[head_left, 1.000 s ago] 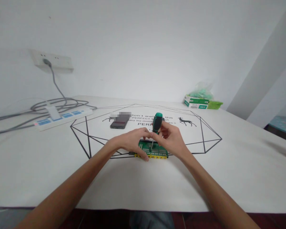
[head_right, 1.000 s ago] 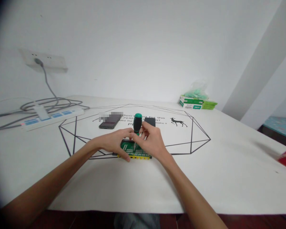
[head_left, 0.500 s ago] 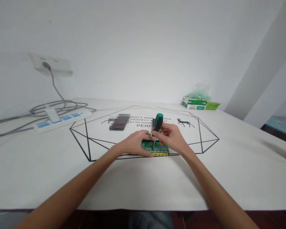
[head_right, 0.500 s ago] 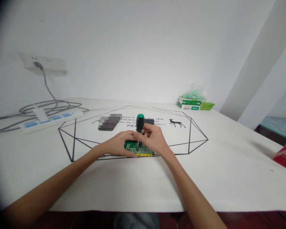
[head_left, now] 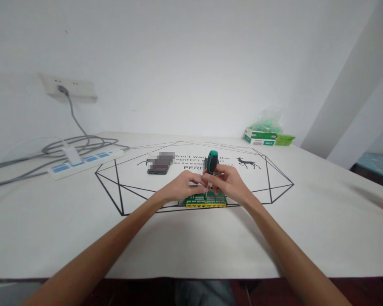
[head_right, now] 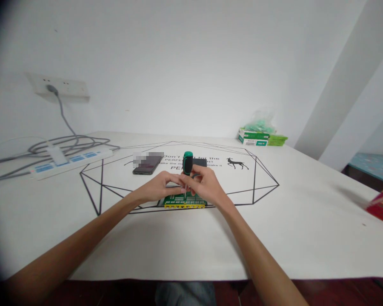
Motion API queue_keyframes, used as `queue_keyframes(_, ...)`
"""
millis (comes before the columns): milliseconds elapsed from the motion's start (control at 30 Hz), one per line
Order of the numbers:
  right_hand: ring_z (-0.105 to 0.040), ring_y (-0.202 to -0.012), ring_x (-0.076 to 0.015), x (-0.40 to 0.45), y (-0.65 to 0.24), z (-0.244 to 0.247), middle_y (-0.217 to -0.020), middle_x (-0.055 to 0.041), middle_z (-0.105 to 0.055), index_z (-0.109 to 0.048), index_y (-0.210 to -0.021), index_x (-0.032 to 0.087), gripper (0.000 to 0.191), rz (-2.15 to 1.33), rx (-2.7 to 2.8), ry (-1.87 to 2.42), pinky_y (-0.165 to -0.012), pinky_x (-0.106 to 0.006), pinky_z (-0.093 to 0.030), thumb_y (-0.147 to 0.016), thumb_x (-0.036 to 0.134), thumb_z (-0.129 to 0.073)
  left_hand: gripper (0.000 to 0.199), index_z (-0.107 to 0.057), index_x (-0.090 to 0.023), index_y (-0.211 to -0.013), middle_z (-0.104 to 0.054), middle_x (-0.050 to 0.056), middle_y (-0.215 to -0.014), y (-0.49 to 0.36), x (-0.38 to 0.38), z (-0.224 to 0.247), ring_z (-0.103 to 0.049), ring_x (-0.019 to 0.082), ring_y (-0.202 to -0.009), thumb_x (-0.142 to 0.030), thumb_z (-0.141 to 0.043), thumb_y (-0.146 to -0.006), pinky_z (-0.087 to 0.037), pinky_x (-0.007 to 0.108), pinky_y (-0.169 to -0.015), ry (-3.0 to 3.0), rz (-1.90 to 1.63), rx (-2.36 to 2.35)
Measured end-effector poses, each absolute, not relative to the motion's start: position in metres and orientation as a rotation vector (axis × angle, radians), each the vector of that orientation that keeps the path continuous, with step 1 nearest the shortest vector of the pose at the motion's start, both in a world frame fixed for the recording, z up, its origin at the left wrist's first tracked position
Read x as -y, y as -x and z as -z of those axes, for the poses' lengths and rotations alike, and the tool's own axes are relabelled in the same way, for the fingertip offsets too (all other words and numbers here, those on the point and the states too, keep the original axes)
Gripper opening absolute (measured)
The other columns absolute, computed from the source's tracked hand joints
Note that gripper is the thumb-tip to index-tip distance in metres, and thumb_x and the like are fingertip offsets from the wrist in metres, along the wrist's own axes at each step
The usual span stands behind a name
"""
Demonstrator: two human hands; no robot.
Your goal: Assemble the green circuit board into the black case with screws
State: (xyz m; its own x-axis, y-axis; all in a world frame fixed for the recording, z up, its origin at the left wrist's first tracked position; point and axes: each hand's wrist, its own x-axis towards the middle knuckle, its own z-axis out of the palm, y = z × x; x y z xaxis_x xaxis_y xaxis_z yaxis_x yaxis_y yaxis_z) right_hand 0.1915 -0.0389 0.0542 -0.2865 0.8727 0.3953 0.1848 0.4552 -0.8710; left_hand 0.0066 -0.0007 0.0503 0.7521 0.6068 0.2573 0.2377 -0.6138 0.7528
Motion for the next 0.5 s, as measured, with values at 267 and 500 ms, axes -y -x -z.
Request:
queue_keyframes(267,-0.052,-0.043,-0.0077,0.0398,-0.1880,-0.0514,-0.060,0.0025,-0.057,-0.060,-0.077,0.016,0.030,-0.976,1.715,0.921,-0.037,-0.020,-0.034,-0.080,0.046,-0.067,0.021,-0.078,-0.016,-0.088,-0.076,0.005,-0.086,-0.0065,-0.0001,-0.0495,-0.068,0.019,-0.082,-0.033,-0.068,-0.080,-0.051,0.031,-0.080,-2.155,-0.644,-0.743)
queue_keyframes(500,-0.051,-0.041,-0.0076,0.0394,-0.1886,-0.0524,-0.056,0.0044,-0.055,-0.063,-0.091,0.015,0.032,-1.043,1.656,0.911,-0.036,-0.020,-0.034,-0.078,0.044,-0.069,0.020,-0.078,-0.018,-0.091,-0.076,0.006,-0.095,-0.0070,0.0018,-0.0501,-0.067,0.017,-0.086,-0.031,-0.064,-0.084,-0.050,0.028,-0.080,-2.190,-0.609,-0.625)
